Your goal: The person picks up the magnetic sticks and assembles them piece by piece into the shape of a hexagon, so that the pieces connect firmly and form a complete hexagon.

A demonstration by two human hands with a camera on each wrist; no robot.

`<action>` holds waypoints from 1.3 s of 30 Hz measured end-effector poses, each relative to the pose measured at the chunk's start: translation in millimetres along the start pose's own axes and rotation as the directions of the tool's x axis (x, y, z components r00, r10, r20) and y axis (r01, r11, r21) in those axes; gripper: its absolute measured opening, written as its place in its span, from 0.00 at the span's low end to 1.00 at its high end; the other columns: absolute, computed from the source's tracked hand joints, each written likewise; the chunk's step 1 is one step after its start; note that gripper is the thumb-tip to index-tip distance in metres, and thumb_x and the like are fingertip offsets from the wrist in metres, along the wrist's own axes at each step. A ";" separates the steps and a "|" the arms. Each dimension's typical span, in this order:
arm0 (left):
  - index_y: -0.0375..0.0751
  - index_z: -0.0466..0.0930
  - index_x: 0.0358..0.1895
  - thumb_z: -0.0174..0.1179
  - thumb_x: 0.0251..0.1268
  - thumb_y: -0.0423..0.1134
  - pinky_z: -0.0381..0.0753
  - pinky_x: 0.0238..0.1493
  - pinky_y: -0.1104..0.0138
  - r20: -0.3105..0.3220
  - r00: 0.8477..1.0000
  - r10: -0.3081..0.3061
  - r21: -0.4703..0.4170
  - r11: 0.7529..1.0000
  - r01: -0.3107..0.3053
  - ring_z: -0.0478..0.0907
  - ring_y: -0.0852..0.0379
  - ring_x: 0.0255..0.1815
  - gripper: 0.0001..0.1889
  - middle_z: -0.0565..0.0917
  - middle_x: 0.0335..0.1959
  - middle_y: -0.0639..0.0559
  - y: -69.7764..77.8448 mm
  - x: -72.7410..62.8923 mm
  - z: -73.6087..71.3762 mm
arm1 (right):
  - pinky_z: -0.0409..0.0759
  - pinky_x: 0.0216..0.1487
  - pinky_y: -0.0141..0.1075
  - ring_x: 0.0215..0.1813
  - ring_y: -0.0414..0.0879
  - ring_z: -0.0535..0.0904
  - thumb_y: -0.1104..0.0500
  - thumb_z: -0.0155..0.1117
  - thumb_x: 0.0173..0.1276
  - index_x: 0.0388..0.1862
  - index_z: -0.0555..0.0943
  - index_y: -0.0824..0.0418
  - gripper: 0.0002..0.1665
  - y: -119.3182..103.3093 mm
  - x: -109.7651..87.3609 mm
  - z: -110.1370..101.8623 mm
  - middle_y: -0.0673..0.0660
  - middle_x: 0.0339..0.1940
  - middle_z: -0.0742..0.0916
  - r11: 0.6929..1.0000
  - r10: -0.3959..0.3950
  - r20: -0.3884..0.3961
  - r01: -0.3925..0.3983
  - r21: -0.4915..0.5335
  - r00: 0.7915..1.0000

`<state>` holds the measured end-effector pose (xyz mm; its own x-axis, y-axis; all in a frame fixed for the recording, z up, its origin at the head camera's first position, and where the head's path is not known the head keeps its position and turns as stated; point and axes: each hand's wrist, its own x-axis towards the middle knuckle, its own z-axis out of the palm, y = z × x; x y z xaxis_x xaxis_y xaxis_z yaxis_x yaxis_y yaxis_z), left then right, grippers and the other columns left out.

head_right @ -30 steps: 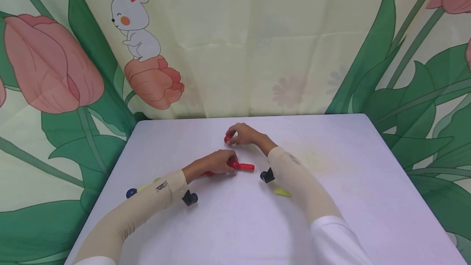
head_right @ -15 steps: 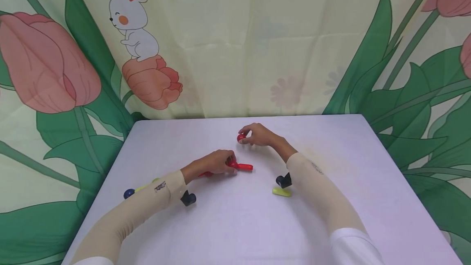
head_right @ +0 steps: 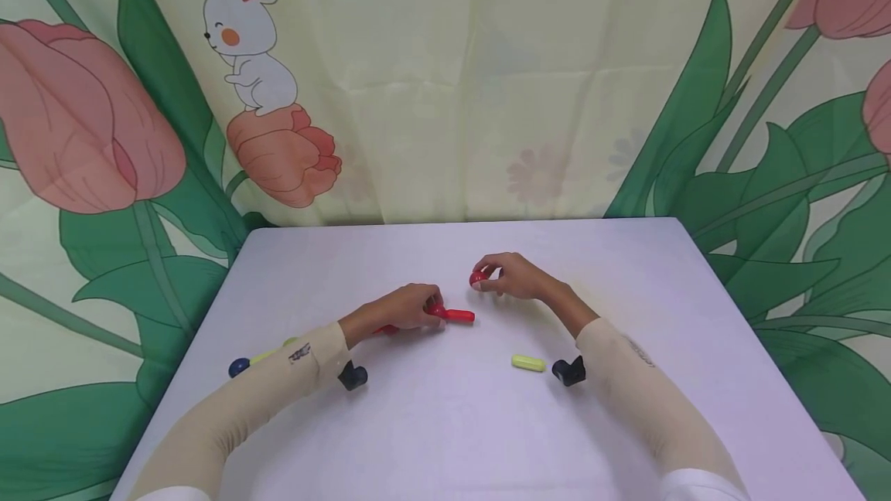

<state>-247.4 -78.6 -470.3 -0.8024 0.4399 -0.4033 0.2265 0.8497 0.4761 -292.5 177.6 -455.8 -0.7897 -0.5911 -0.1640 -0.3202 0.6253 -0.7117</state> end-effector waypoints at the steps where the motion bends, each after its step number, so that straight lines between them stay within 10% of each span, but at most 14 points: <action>1: 0.48 0.76 0.52 0.70 0.61 0.51 0.80 0.45 0.63 0.001 1.000 0.001 0.000 1.000 -0.001 0.76 0.57 0.44 0.21 0.80 0.42 0.55 0.0 -0.3 -0.1 | 0.81 0.34 0.37 0.33 0.48 0.83 0.51 0.71 0.67 0.57 0.81 0.58 0.23 0.8 -3.5 0.4 0.57 0.47 0.87 1.000 0.003 -0.001 -0.003 -0.002 1.000; 17: 0.47 0.76 0.52 0.70 0.61 0.51 0.80 0.43 0.64 -0.006 1.000 0.024 0.022 0.999 -0.024 0.76 0.57 0.44 0.21 0.81 0.43 0.54 -1.0 -0.1 -0.5 | 0.81 0.33 0.35 0.41 0.47 0.77 0.54 0.74 0.63 0.52 0.83 0.57 0.20 5.5 -39.8 23.1 0.51 0.42 0.85 0.999 0.036 0.036 -0.035 -0.016 0.999; 39: 0.47 0.77 0.50 0.69 0.62 0.51 0.77 0.40 0.66 -0.012 0.999 0.034 0.038 0.999 -0.034 0.76 0.57 0.40 0.19 0.80 0.38 0.55 1.0 1.3 -0.8 | 0.76 0.34 0.34 0.37 0.44 0.76 0.52 0.76 0.61 0.49 0.84 0.55 0.18 -8.4 -41.4 40.8 0.49 0.38 0.86 0.993 0.059 -0.018 -0.060 -0.098 0.998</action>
<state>-248.6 -77.5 -469.7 -0.8005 0.4653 -0.3776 0.2741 0.8447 0.4597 -235.8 176.0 -470.8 -0.8164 -0.5440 -0.1935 -0.3217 0.7069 -0.6299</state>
